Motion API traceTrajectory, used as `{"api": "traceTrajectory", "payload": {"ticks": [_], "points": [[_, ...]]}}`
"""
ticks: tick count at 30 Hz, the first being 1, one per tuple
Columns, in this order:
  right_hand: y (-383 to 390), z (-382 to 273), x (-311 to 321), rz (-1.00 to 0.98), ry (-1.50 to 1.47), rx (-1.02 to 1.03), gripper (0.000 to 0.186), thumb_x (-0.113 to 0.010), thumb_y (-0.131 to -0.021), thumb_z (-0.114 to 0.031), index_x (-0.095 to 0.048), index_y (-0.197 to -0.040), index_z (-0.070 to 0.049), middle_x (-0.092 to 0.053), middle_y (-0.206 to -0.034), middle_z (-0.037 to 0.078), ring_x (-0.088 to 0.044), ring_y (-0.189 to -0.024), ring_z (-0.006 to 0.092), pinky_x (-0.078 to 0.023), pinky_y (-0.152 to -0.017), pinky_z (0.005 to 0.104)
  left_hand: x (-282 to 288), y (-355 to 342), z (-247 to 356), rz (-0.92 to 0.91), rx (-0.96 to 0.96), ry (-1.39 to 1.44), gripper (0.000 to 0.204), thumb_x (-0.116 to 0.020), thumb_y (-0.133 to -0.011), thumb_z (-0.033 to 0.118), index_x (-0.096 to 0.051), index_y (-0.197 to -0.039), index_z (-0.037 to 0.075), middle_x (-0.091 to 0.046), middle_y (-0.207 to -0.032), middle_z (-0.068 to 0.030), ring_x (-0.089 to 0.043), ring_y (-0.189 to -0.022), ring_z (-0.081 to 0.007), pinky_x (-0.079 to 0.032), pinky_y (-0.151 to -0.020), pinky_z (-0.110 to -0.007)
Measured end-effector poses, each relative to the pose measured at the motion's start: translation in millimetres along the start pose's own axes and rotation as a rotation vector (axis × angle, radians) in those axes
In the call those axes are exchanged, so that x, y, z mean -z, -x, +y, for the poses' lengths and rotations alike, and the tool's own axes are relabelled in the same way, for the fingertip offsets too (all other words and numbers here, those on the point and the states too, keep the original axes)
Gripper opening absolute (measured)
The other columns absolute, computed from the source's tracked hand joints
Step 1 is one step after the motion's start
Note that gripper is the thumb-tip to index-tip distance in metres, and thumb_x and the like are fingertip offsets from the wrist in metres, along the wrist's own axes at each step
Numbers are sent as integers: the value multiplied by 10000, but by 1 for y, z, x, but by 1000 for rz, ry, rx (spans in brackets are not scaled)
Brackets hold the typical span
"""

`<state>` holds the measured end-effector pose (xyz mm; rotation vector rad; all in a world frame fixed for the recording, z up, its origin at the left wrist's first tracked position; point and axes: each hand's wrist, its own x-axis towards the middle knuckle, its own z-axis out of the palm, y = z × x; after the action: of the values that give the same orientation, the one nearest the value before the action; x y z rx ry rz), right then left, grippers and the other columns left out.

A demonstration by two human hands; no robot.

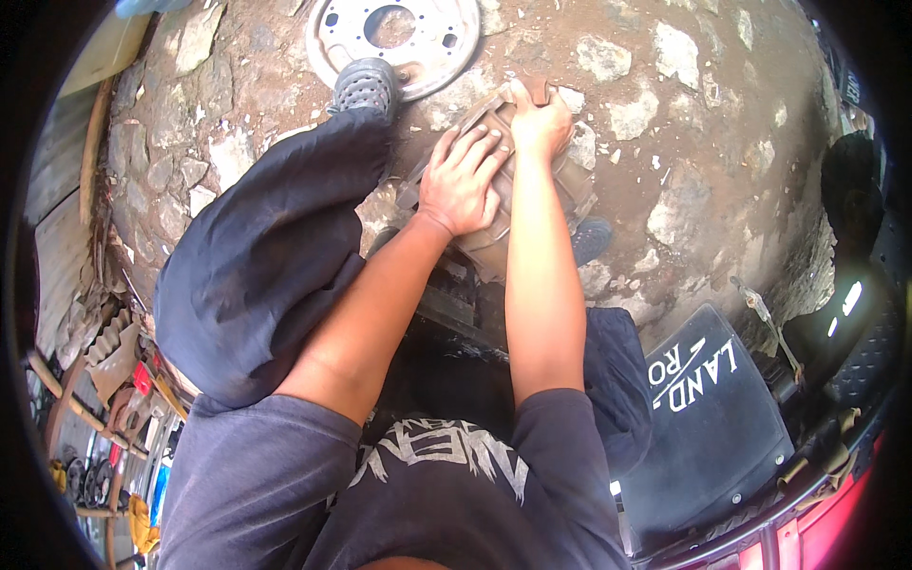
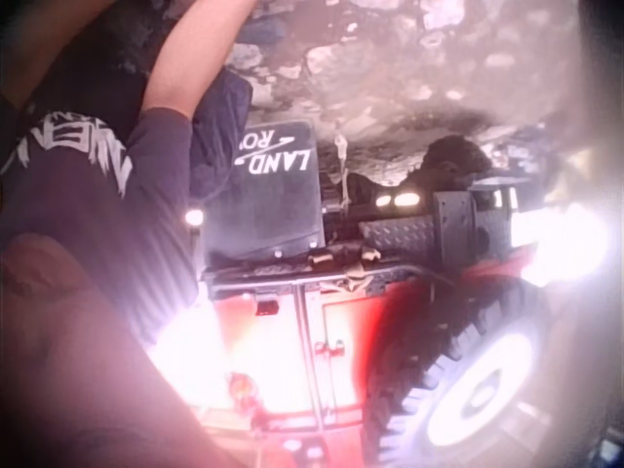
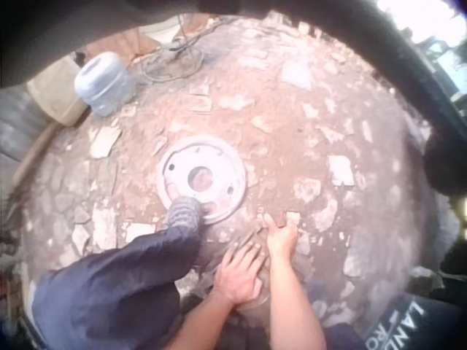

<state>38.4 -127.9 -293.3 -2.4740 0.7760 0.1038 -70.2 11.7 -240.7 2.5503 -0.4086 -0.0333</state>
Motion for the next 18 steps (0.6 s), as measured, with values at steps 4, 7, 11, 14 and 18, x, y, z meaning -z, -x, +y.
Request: {"api": "traceTrajectory", "payload": {"ticks": [4, 7, 11, 14, 18], "points": [[10, 5, 8, -72, -21, 18, 653, -907, -796, -563, -768, -1087, 5, -767, -1067, 263, -709, -1086, 468, -532, -977, 536, 2, 0, 0, -15, 11, 0, 582, -665, -780, 276, -718, -1336, 113, -650, -1462, -89, -532, -1455, -272, -289, -1294, -545], [1, -3, 0, -50, -37, 26, 667, -912, -794, -553, -759, -1109, 14, -745, -1116, 263, -687, -1133, 463, -523, -1000, 527, 2, -1, -1, -24, -1, 11, 581, -684, -787, 292, -720, -1335, 102, -638, -1481, -117, -505, -1477, -291, -278, -1302, -553], [1, 4, -8, 46, -45, 185, 701, -915, -798, -542, -745, -1154, 38, -707, -1152, 279, -665, -1166, 459, -510, -1033, 516, 1, 1, -2, -34, 2, 9, 572, -692, -795, 302, -725, -1326, 95, -631, -1492, -131, -493, -1486, -298, -274, -1305, -555], [6, 16, -5, -9, -75, 211, 749, -947, -765, -523, -742, -1197, 53, -654, -1258, 293, -636, -1215, 439, -501, -1066, 509, 2, 1, -1, -38, 3, 15, 566, -694, -795, 306, -727, -1320, 95, -626, -1498, -131, -492, -1487, -296, -279, -1301, -551], [-7, 8, -12, -16, -98, 240, 778, -981, -722, -514, -750, -1216, 41, -580, -1429, 287, -569, -1356, 422, -475, -1135, 496, 1, -1, 0, -24, -12, 9, 572, -697, -795, 308, -723, -1325, 93, -632, -1489, -130, -495, -1483, -297, -283, -1299, -547]]}}
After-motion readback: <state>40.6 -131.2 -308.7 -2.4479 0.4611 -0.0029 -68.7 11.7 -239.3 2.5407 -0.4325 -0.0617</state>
